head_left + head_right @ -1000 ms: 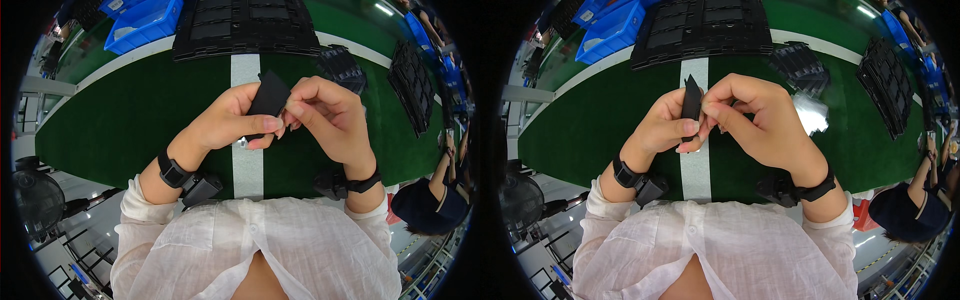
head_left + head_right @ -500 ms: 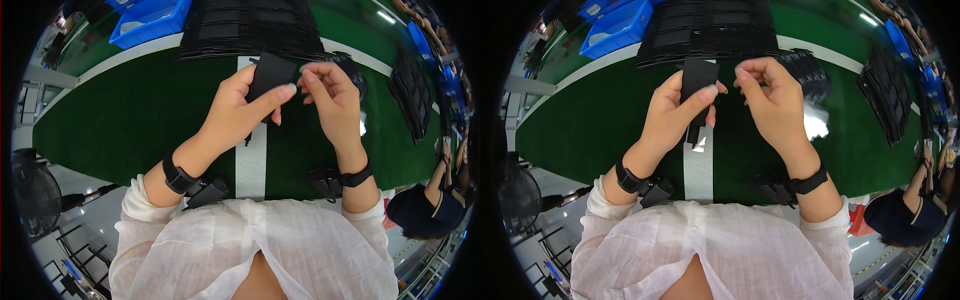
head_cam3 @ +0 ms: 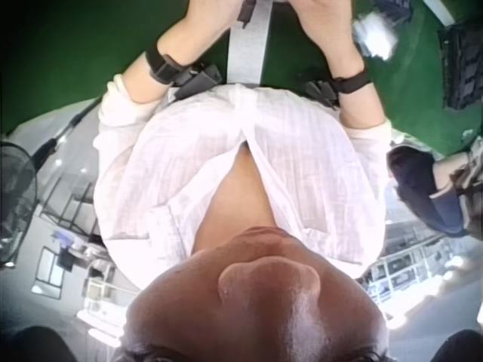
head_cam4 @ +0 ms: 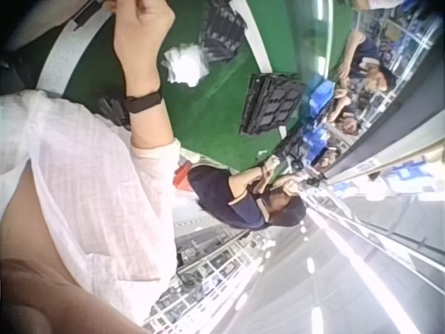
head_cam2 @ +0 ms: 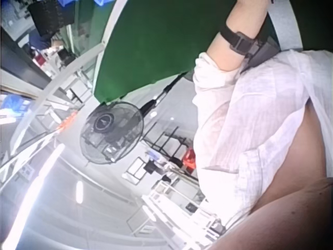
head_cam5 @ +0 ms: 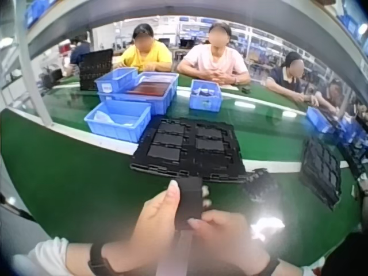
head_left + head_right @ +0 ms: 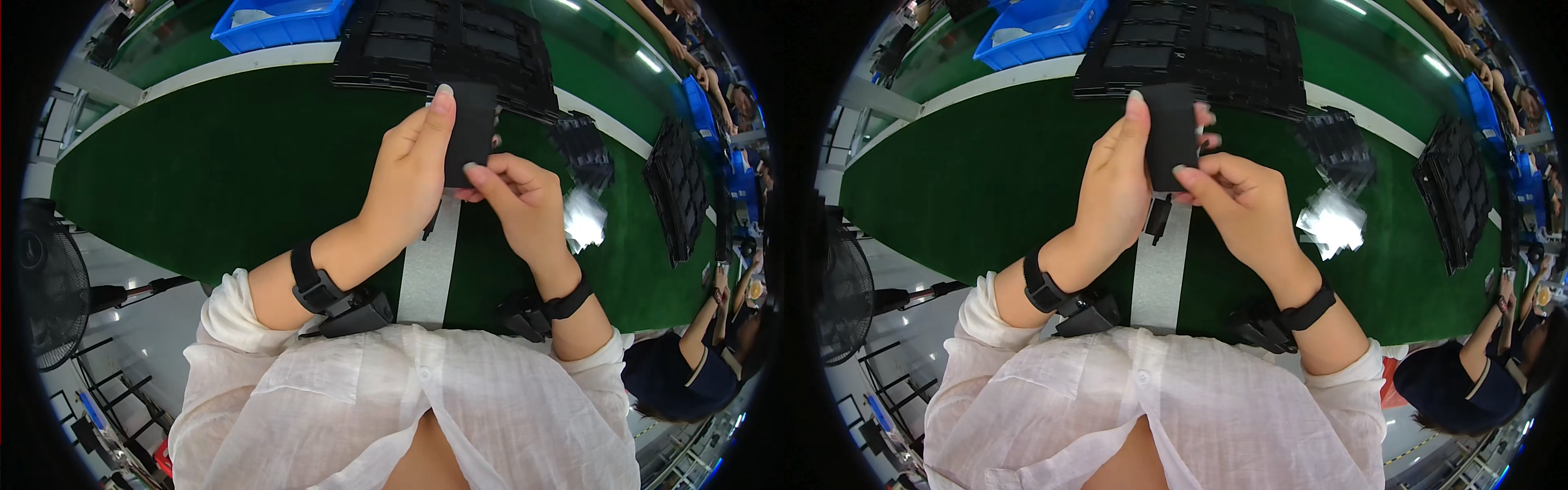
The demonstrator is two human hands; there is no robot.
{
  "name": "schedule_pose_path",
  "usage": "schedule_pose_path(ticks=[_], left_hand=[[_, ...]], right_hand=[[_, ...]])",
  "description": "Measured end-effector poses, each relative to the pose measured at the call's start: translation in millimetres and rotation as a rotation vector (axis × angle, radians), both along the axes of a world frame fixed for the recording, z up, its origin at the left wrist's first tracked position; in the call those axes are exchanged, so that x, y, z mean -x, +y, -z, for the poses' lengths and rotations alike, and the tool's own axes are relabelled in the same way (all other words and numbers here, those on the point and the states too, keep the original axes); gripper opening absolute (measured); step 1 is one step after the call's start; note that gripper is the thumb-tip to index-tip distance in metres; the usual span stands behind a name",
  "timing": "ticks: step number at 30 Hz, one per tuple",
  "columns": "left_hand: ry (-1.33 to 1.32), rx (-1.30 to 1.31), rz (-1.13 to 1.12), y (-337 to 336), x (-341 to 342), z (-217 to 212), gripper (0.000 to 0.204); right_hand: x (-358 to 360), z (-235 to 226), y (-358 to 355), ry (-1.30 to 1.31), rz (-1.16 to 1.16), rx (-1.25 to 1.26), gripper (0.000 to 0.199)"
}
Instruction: Manually assemble small plastic components and apply adhesive strips in a manufacturing setting.
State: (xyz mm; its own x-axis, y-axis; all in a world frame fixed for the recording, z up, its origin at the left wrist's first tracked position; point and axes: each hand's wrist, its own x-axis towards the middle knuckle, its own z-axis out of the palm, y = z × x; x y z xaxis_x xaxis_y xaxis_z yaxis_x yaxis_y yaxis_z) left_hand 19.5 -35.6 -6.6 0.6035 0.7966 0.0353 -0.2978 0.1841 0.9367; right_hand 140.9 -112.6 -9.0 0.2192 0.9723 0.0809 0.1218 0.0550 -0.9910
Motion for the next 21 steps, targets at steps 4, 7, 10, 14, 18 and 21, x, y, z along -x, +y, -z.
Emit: schedule_pose_path(ticks=[4,7,10,14,18,21], left_hand=[[-0.249,-0.301,-0.157,19,2,7,0.06],[-0.397,-0.567,0.094,33,7,-9,0.082],[-0.173,-0.442,0.14,29,19,-15,0.079],[-0.018,-0.509,0.039,27,18,-14,0.065],[-0.004,-0.358,0.046,16,12,-18,0.047],[-0.074,-0.019,0.131,13,13,-17,0.023]], right_hand=[[-15,-10,-5,0.558,-0.25,0.076,0.031],[-20,-3,-5,0.75,-0.548,0.114,0.036],[-16,-11,-4,0.755,-0.506,0.208,0.04],[-22,-15,-3,0.455,-0.22,0.173,0.041],[-15,-12,-8,-0.025,-0.052,-0.046,0.02],[-15,-11,-8,-0.191,-0.04,-0.109,0.019]])
